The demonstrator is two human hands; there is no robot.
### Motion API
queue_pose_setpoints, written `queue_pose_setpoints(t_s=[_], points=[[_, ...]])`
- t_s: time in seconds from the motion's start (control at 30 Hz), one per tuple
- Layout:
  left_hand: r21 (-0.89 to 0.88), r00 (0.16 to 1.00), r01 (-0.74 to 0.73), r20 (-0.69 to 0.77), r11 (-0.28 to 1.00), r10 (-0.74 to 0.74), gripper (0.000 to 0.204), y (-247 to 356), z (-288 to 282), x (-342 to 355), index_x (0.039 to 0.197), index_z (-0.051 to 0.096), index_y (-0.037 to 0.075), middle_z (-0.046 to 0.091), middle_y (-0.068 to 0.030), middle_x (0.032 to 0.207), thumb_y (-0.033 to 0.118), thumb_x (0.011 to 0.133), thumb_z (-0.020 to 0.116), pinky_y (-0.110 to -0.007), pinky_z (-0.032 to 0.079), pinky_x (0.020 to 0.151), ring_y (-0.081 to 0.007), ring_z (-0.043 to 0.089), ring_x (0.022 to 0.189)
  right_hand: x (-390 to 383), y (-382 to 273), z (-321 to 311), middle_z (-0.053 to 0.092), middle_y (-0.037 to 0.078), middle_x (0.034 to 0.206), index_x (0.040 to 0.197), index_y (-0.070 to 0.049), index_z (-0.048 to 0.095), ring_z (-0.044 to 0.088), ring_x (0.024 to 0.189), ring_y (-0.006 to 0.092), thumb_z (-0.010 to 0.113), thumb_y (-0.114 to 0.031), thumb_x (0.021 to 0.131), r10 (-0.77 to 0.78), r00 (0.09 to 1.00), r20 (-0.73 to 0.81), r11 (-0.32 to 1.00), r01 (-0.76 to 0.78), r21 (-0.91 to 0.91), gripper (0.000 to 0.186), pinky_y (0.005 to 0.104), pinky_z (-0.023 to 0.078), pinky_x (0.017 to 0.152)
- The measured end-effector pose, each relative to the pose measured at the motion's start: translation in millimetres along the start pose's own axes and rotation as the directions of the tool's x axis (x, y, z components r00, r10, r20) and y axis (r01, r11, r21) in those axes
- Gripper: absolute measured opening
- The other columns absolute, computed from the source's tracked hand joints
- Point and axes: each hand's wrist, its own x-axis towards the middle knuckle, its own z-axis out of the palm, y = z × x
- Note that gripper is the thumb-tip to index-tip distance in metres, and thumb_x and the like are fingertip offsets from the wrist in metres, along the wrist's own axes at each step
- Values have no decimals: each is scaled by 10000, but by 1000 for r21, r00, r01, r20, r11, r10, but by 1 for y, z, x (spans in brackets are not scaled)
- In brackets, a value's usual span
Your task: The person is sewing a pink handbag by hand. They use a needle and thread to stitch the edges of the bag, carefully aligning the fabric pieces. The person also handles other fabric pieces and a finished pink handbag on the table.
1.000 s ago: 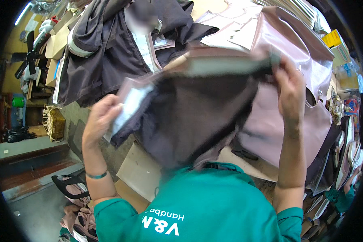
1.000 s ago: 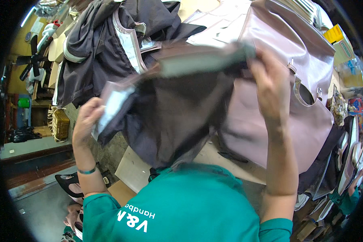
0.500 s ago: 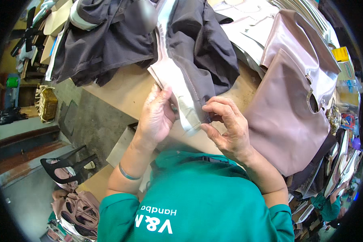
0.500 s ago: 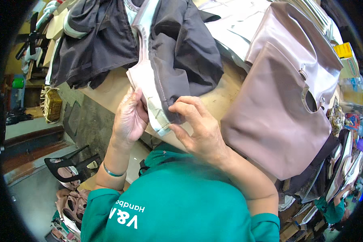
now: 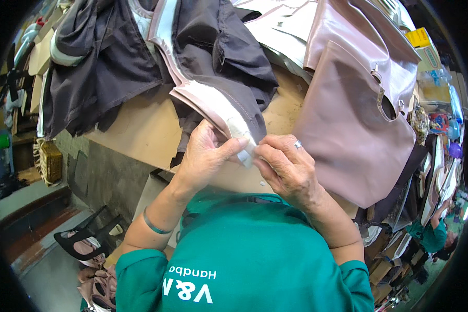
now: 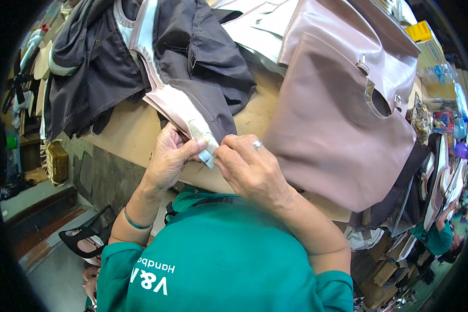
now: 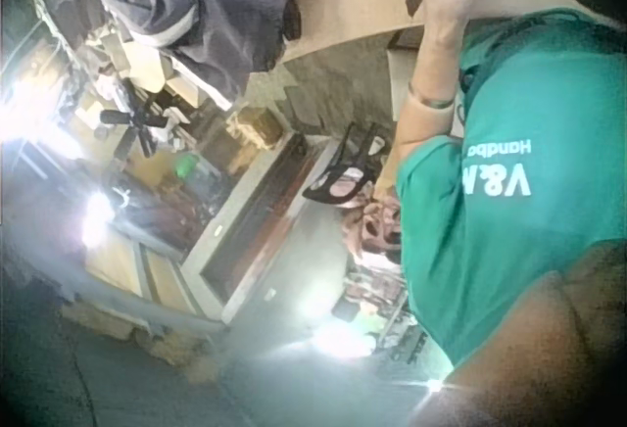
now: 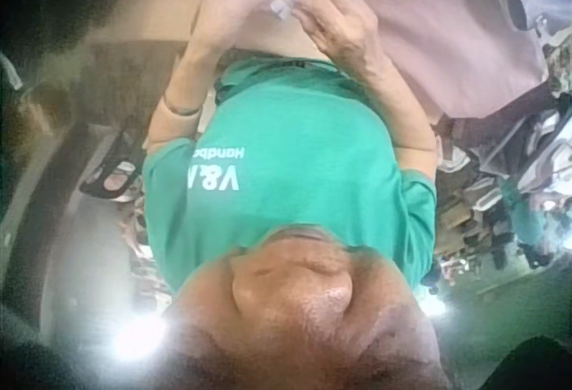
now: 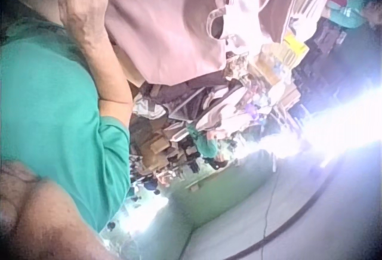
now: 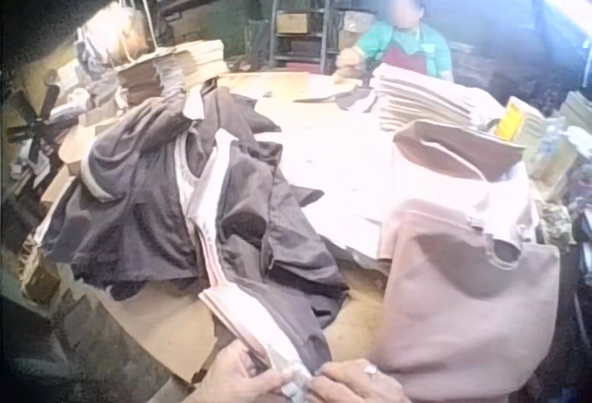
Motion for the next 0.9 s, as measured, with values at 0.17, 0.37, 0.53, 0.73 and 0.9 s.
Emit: queue_pose_setpoints(t_s=[0.17,0.37,0.53,0.73,0.9], points=[[35,999,-1,46,999,-1,236,-8,-2,11,943,511,11,595,-55,833,45,743,631,-193,491,602,-81,576,705,-5,9,1,513,120,783,812,38,536,528,632,215,584,-6,611,-89,991,101,971,108,-211,212,293,450,530],[46,997,53,49,998,-55,160,-14,-5,20,851,573,-23,597,-57,800,49,721,634,-235,479,657,-102,571,724,-4,13,4,498,131,761,819,75,532,508,593,176,556,-44,602,-213,956,202,877,278,-391,249,268,445,495],[57,987,117,100,992,-122,138,-5,-15,21,820,584,-21,599,-58,774,55,718,637,-238,482,659,-105,571,702,-3,16,10,499,131,763,847,82,536,508,586,178,552,-34,599,-175,972,155,945,210,-250,275,261,447,495],[5,983,148,107,989,-148,172,-1,-21,18,852,570,-4,600,-53,780,38,704,647,-219,497,591,-97,574,665,2,15,13,504,124,759,839,65,529,511,586,187,562,-26,592,-269,947,176,906,311,-286,266,255,446,501],[7,988,111,102,994,-111,183,-1,-29,18,852,575,-14,596,-57,810,51,700,654,-238,478,653,-109,568,726,7,11,26,522,113,772,780,21,514,522,591,208,580,22,600,-43,995,91,993,52,-106,192,275,455,524]])
